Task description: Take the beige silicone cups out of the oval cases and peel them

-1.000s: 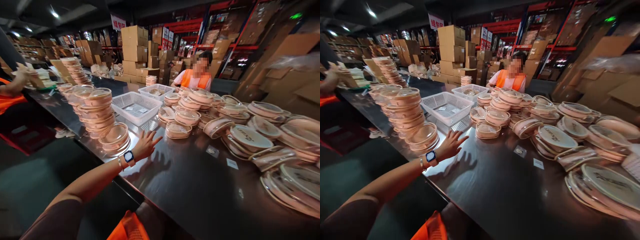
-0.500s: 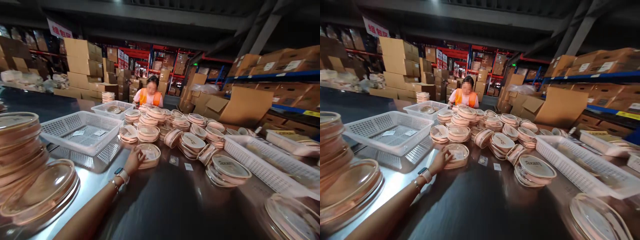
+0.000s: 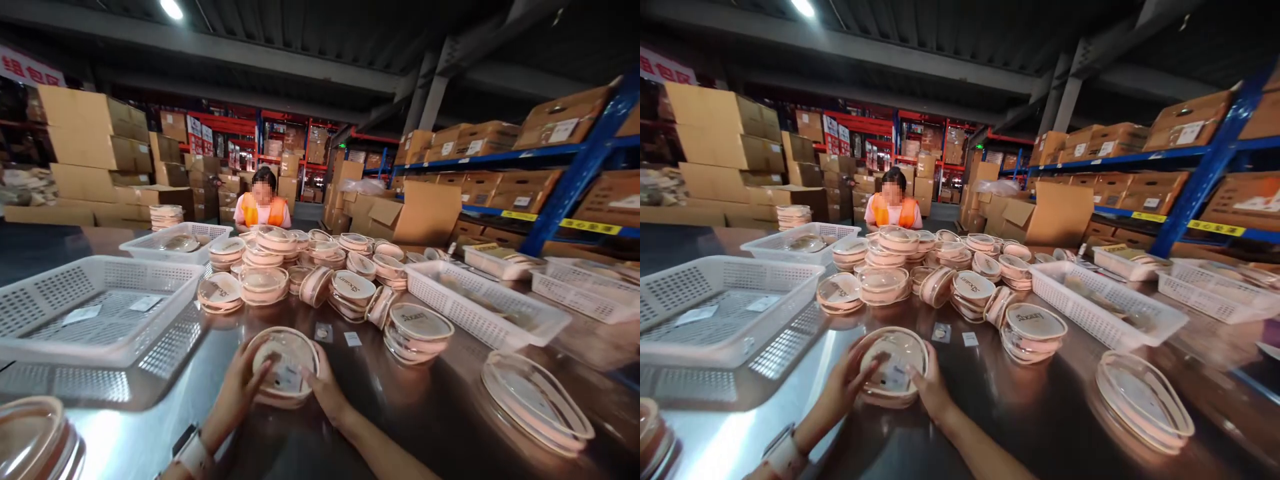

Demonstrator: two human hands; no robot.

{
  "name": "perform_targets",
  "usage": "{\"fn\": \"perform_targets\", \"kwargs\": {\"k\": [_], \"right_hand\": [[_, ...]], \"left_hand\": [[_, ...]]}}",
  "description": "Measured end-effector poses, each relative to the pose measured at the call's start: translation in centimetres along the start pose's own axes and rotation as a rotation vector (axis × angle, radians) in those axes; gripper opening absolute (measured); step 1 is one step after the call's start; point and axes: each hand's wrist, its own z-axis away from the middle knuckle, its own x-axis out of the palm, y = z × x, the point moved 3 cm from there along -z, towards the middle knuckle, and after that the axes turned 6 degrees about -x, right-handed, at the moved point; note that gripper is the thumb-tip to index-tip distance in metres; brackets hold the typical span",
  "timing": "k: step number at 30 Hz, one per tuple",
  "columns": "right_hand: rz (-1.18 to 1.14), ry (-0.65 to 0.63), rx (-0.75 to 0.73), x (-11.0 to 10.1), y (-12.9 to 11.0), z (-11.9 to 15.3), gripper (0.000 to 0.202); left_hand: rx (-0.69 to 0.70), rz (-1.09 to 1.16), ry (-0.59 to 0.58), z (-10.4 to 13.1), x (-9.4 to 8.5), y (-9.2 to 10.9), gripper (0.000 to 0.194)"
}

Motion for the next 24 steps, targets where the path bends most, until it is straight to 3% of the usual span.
{"fn": "perform_targets", "kwargs": {"k": [3,5,6,7,10,11,13,15,19,24], "right_hand": [[-0.327,0.067,0.083,-0.3,-0.7,0.9,0.073],[-0.429,0.128,0.122,-0.5,-1.4,1.4,0.070],[-0.458,0.176,0.131,-0.6,-1.7,1.6,0.067],[-0.472,0.228,0.127,-0.6,-2.0,1.9,0.064],[-0.422,0.292,0.089,-0.4,-2.5,2.8,0.059],[-0.409,0.285,0.092,-0.3,-2.6,3.0,0.058],[-0.448,0.274,0.138,-0.3,-2.6,3.2,0.056],[-0.536,0.254,0.201,-0.3,-2.8,3.1,0.053],[-0.647,0.073,0.401,0.1,-3.3,2.9,0.042],[-0.590,-0.158,0.573,1.0,-3.2,3.5,0.052]], "left_hand": [[0.077,0.275,0.206,0.8,0.3,0.3,0.058],[-0.010,0.396,0.369,1.8,1.2,0.0,0.082],[-0.075,0.449,0.382,2.4,2.1,-0.1,0.091],[-0.148,0.509,0.340,3.1,3.3,0.0,0.100],[-0.298,0.751,0.028,4.9,6.6,0.8,0.114],[-0.300,0.770,0.027,5.2,6.9,1.3,0.114],[-0.329,0.712,0.087,5.3,6.3,1.9,0.103],[-0.355,0.702,0.075,4.8,5.0,2.5,0.094],[-0.341,0.721,0.084,3.9,2.9,3.3,0.096],[-0.317,0.671,-0.060,4.2,3.0,3.5,0.062]]}}
